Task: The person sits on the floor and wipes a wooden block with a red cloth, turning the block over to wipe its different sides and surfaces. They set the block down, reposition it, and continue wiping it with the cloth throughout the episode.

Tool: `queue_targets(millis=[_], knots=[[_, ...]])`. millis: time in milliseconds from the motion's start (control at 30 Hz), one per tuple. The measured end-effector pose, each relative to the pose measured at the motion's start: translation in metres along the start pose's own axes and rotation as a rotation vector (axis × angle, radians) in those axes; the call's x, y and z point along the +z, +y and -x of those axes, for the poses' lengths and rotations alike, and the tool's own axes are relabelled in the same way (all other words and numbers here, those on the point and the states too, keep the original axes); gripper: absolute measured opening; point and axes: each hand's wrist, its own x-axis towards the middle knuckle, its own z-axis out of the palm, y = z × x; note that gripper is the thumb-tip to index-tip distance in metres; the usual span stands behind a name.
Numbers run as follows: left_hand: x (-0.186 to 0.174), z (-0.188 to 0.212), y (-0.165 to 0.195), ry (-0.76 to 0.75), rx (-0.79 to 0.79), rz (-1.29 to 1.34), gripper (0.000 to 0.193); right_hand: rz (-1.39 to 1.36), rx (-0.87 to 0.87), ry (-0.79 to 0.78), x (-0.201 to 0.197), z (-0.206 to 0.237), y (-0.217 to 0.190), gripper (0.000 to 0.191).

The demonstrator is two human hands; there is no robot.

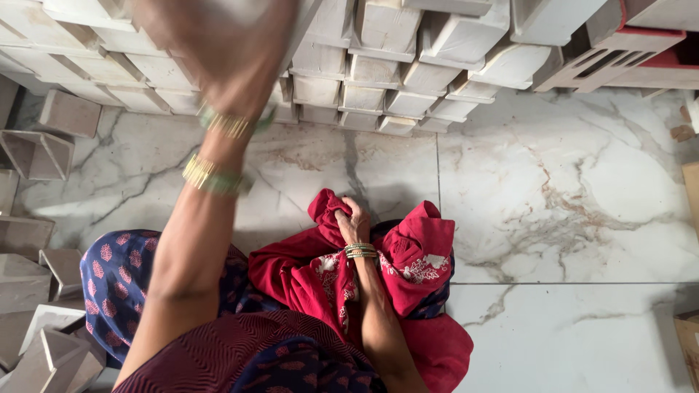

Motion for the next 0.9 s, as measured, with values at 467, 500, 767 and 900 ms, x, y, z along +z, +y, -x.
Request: queue_targets(millis=[467, 500, 767, 900], knots=[[-0.246, 0.043, 0.065, -0.561, -0.165, 0.207, 0.097, -0.004, 0.051, -0.265, -0.003, 0.014, -0.011, 0.035], [-0.242, 0.057, 0.061, -0.586, -0.205, 0.178, 0.099, 0.013, -0.004, -0.351, -0.005, 0.018, -0.017, 0.035], [-0.168, 0.143, -0.005, -0.747, -0.122, -0.097, 0.092, -0.091, -0.063, -0.629, -0.019, 0.032, -0.051, 0.034], [-0.147, 0.168, -0.026, -0.821, -0.077, -0.061, 0.092, -0.081, 0.033, -0.621, -0.017, 0.031, -0.049, 0.034]])
